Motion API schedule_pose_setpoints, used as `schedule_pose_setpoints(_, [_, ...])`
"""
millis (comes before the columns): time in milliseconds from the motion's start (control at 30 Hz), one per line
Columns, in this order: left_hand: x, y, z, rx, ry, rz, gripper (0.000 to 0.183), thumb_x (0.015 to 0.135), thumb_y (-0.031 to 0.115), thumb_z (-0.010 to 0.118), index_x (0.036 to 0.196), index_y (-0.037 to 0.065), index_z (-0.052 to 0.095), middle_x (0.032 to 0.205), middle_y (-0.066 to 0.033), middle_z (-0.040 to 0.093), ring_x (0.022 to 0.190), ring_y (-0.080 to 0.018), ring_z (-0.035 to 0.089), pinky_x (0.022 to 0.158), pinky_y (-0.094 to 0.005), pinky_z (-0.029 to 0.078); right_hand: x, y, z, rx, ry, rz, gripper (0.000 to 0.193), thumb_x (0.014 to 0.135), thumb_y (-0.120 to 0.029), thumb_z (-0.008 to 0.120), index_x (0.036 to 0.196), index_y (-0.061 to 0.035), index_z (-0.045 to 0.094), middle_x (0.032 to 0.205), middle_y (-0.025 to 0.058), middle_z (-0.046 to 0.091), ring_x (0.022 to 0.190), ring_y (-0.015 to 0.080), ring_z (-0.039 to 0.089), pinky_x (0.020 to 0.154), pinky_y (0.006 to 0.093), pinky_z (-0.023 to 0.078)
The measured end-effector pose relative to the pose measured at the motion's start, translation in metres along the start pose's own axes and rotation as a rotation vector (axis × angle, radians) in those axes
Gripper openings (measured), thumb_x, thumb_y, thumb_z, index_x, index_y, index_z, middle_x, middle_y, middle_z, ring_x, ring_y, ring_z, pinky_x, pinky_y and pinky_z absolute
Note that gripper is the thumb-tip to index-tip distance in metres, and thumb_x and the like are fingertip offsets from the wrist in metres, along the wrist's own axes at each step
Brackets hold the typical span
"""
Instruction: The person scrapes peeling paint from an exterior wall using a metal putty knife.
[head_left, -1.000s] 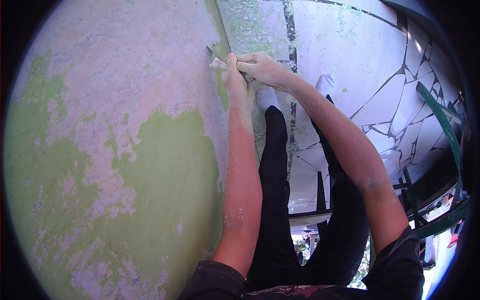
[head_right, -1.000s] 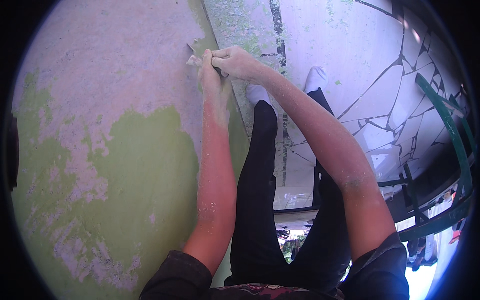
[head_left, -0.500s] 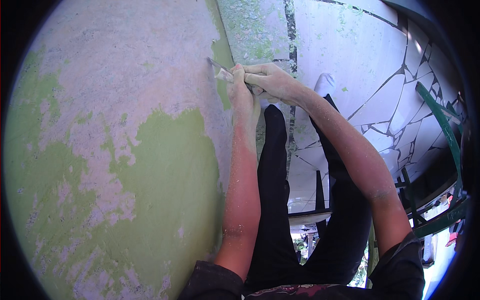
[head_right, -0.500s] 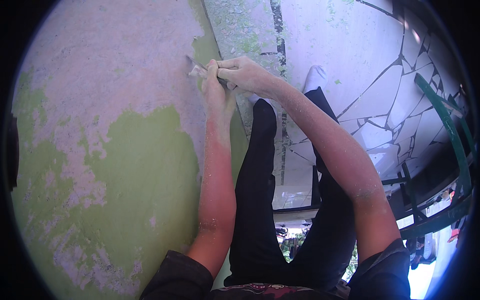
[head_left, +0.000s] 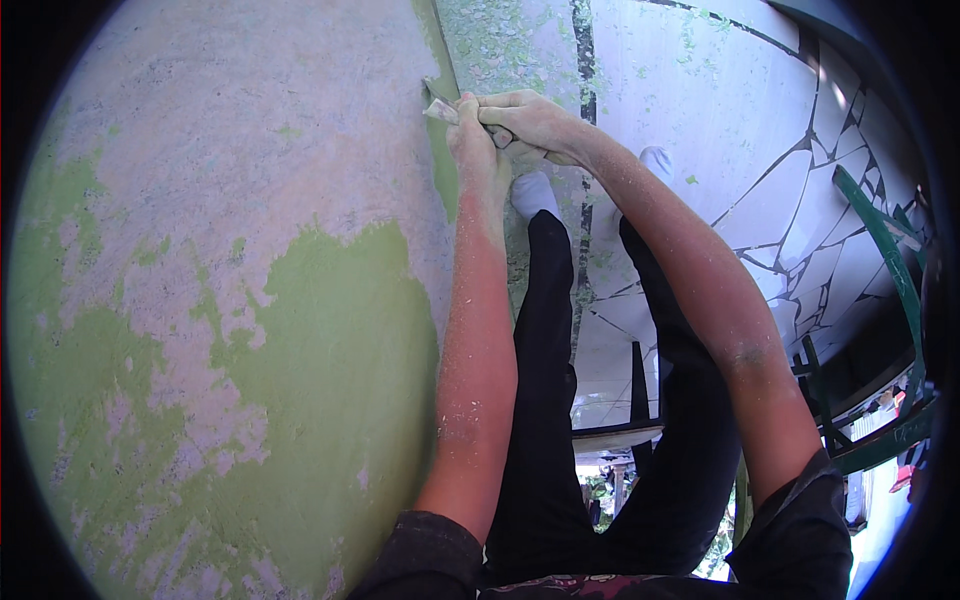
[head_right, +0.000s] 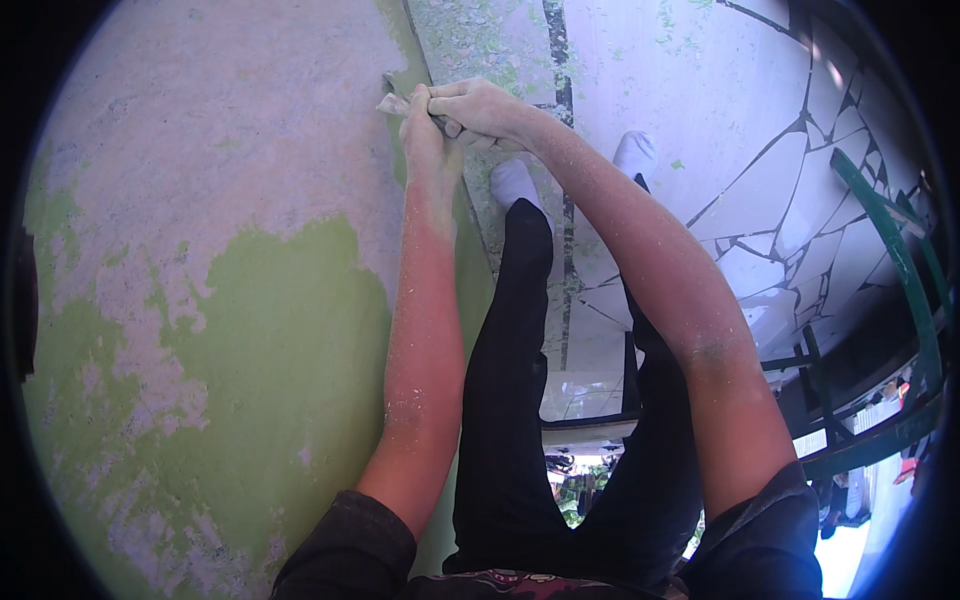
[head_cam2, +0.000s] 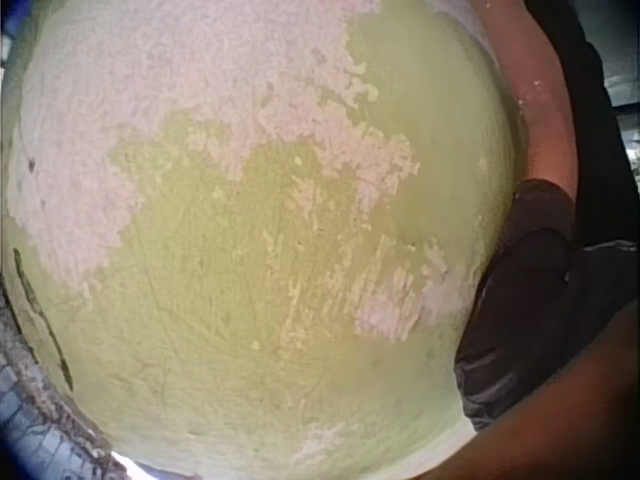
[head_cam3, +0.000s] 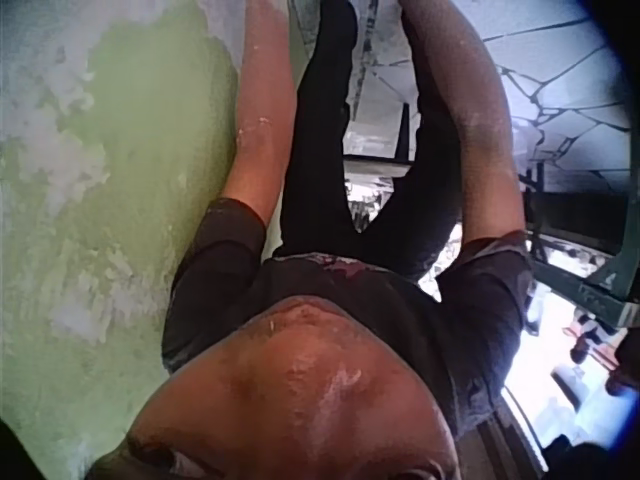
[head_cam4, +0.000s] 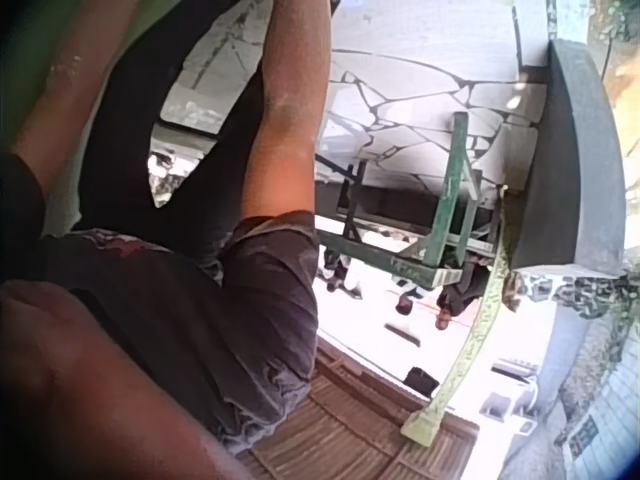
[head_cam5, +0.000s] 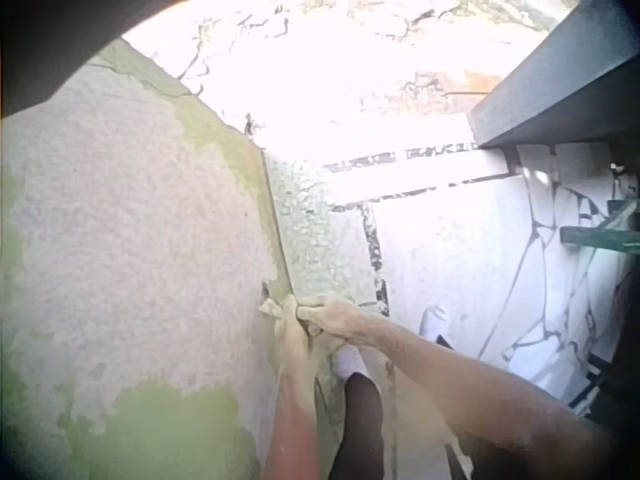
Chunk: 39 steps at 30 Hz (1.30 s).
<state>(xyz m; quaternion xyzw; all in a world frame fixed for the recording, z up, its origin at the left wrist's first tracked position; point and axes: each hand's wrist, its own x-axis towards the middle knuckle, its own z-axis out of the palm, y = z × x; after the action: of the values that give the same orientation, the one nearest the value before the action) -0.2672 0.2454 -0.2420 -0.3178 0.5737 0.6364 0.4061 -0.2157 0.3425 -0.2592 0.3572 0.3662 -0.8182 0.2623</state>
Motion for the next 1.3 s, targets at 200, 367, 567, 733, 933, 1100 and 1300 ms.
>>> schedule_pose_setpoints(200, [-0.024, -0.009, 0.006, 0.052, 0.112, 0.035, 0.020, 0.100, 0.022, 0.050, 0.103, 0.004, 0.054, 0.094, -0.0049, 0.055, 0.083, -0.0129, 0.056, 0.073, -0.0320, 0.047, -0.021, 0.017, -0.006, 0.104, -0.086, 0.023, 0.029, 0.096, -0.031, 0.056, 0.115, -0.0119, 0.066, 0.072, -0.0034, 0.048, 0.049, 0.0036, 0.034, 0.040, 0.0220, 0.025])
schedule_pose_setpoints(367, [-0.003, -0.002, 0.010, 0.050, 0.055, 0.008, 0.020, 0.100, 0.023, 0.050, 0.103, 0.003, 0.054, 0.094, -0.0055, 0.055, 0.083, -0.0129, 0.056, 0.073, -0.0320, 0.047, -0.004, 0.001, -0.015, 0.006, -0.054, 0.026, 0.027, 0.096, -0.028, 0.052, 0.112, -0.0113, 0.066, 0.071, -0.0039, 0.047, 0.049, 0.0030, 0.033, 0.040, 0.0224, 0.022])
schedule_pose_setpoints(567, [0.000, -0.008, 0.017, 0.033, 0.069, 0.058, 0.024, 0.101, 0.025, 0.049, 0.104, 0.002, 0.052, 0.093, -0.0065, 0.055, 0.079, -0.0139, 0.056, 0.070, -0.0329, 0.047, -0.016, -0.007, -0.017, -0.047, -0.046, 0.010, 0.028, 0.098, -0.030, 0.053, 0.107, -0.0081, 0.067, 0.069, -0.0067, 0.046, 0.053, 0.0031, 0.037, 0.043, 0.0224, 0.028])
schedule_pose_setpoints(733, [-0.012, -0.004, 0.004, 0.004, 0.060, 0.001, 0.024, 0.101, 0.025, 0.048, 0.104, 0.002, 0.052, 0.093, -0.0069, 0.055, 0.082, -0.0160, 0.058, 0.070, -0.0352, 0.049, -0.023, -0.012, 0.001, -0.058, -0.069, -0.019, 0.030, 0.097, -0.029, 0.052, 0.116, -0.0105, 0.067, 0.071, -0.0052, 0.047, 0.053, 0.0034, 0.037, 0.043, 0.0221, 0.028])
schedule_pose_setpoints(933, [0.013, 0.007, -0.002, 0.026, 0.054, 0.003, 0.023, 0.100, 0.025, 0.049, 0.103, 0.002, 0.052, 0.094, -0.0077, 0.055, 0.084, -0.0164, 0.057, 0.070, -0.0359, 0.049, 0.001, -0.023, -0.001, -0.060, -0.036, 0.073, 0.027, 0.095, -0.031, 0.053, 0.110, -0.0158, 0.069, 0.071, -0.0044, 0.047, 0.049, 0.0036, 0.033, 0.041, 0.0230, 0.024])
schedule_pose_setpoints(1100, [-0.013, 0.002, 0.012, 0.129, 0.104, 0.036, 0.021, 0.099, 0.021, 0.049, 0.101, 0.001, 0.053, 0.094, -0.0082, 0.054, 0.081, -0.0157, 0.056, 0.068, -0.0353, 0.049, -0.022, -0.007, -0.004, 0.061, -0.070, 0.049, 0.027, 0.097, -0.029, 0.052, 0.112, -0.0129, 0.066, 0.070, -0.0060, 0.047, 0.049, 0.0019, 0.033, 0.039, 0.0209, 0.025])
schedule_pose_setpoints(1300, [0.019, -0.003, 0.045, 0.265, 0.186, -0.044, 0.024, 0.099, 0.021, 0.048, 0.100, -0.003, 0.053, 0.091, -0.0097, 0.055, 0.076, -0.0160, 0.057, 0.065, -0.0345, 0.048, 0.005, -0.005, -0.033, 0.164, -0.094, 0.025, 0.022, 0.096, -0.030, 0.051, 0.086, -0.0120, 0.061, 0.071, -0.0046, 0.047, 0.048, 0.0016, 0.030, 0.038, 0.0215, 0.020])
